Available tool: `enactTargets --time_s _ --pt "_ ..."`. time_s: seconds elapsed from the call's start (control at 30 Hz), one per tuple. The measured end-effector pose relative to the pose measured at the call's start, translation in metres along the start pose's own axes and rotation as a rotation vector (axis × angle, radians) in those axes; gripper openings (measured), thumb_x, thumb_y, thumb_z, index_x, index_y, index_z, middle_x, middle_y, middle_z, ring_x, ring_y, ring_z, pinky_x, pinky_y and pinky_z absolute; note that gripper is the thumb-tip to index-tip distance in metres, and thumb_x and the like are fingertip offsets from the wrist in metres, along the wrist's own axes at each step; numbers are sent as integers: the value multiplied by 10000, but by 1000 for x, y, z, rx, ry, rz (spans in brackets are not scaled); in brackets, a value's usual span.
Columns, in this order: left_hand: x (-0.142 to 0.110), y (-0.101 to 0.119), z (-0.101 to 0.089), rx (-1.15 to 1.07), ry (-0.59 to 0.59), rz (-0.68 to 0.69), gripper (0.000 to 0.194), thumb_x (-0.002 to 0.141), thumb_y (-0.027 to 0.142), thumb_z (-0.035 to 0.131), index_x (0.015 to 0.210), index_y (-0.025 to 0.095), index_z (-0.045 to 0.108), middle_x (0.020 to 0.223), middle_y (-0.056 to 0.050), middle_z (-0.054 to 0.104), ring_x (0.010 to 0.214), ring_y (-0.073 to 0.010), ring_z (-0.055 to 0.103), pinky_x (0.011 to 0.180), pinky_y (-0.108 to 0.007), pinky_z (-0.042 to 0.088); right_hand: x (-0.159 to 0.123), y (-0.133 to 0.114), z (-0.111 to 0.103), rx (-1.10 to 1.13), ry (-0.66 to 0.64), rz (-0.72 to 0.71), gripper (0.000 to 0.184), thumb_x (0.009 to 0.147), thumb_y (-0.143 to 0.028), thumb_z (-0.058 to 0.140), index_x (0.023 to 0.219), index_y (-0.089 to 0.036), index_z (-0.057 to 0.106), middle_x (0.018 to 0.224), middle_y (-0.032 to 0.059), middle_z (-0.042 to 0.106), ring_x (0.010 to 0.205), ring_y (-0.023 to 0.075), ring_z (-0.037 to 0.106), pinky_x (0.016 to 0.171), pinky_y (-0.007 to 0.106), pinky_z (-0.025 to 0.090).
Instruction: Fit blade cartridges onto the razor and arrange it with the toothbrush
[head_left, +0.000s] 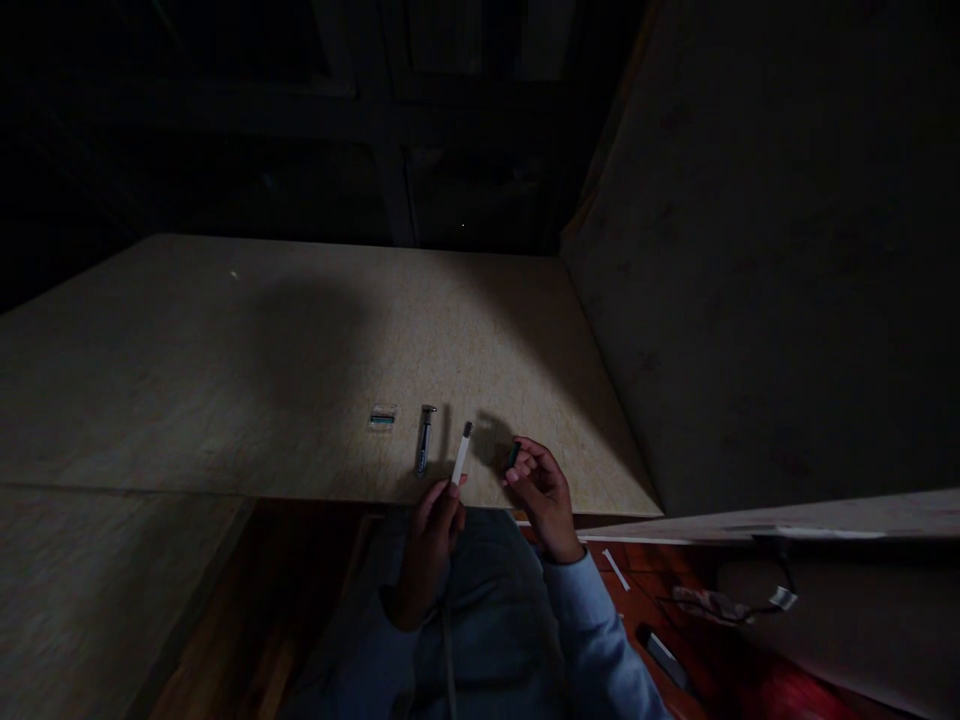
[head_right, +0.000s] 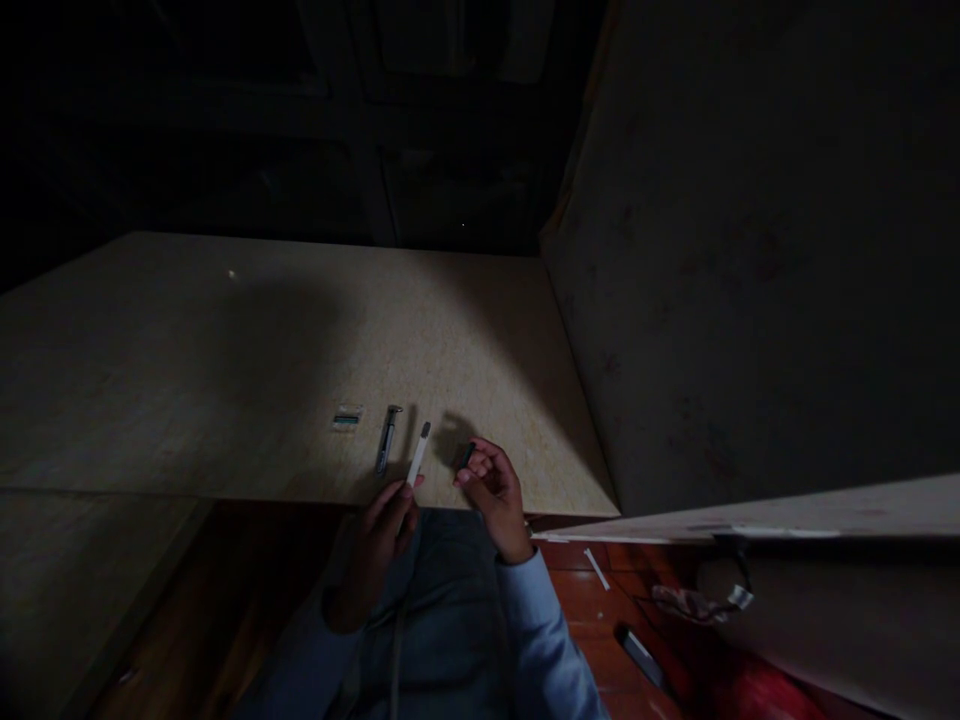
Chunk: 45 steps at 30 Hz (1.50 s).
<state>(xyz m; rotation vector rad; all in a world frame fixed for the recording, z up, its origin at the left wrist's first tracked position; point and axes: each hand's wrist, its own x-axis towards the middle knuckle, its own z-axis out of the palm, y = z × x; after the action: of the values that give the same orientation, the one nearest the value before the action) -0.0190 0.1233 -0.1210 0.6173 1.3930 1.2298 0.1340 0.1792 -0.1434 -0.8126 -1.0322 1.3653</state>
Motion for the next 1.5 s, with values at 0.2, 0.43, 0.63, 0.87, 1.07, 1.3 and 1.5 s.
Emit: enactTargets --time_s 0.2,0.43,0.63,0.87,1.07,1.3,1.5 --pt "2 4 0 -18 -27 -15 848 535 793 764 1009 94 681 648 21 514 481 -49 363 434 -186 240 0 -3 7 -6 9 1 409 813 -308 774 1175 -220 605 871 4 619 778 125 628 754 278 545" --pt "1 11 1 67 -18 118 722 595 766 740 868 98 729 608 14 476 543 -82 386 490 -210 297 -13 -14 -5 -120 144 4 467 825 -390 758 1244 -210 657 999 57 660 880 173 651 788 323 582" --pt "10 14 21 241 -187 302 546 813 616 616 969 102 715 659 -14 531 626 -133 468 572 -236 376 -15 -35 -53 -504 288 -71 615 856 -521 668 1348 -155 630 1145 131 697 861 208 688 808 364 571" --pt "41 12 78 575 -173 463 374 955 288 483 1261 110 602 850 -65 678 753 -166 622 704 -261 452 -5 -55 -111 -1055 371 -67 581 877 -505 521 1231 -87 716 1049 195 741 938 295 713 762 352 542" --pt "51 15 114 1077 -123 537 397 985 225 460 1365 194 570 1079 -108 737 907 -216 704 743 -287 467 8 -69 -113 -1302 381 -35 412 918 -326 487 1149 -126 765 1046 189 747 916 295 725 745 328 513" --pt "58 19 118 1360 -237 633 442 973 229 431 1382 260 595 975 -104 753 836 -251 727 701 -319 512 22 -71 -117 -1460 336 108 353 887 -168 521 1117 -167 789 948 167 763 907 283 735 699 289 484" --pt "61 17 115 1438 -287 687 469 992 228 390 1430 230 556 986 -132 750 835 -287 732 684 -365 541 20 -69 -119 -1506 291 107 360 895 -165 506 1126 -160 782 851 160 755 824 265 723 660 289 433"
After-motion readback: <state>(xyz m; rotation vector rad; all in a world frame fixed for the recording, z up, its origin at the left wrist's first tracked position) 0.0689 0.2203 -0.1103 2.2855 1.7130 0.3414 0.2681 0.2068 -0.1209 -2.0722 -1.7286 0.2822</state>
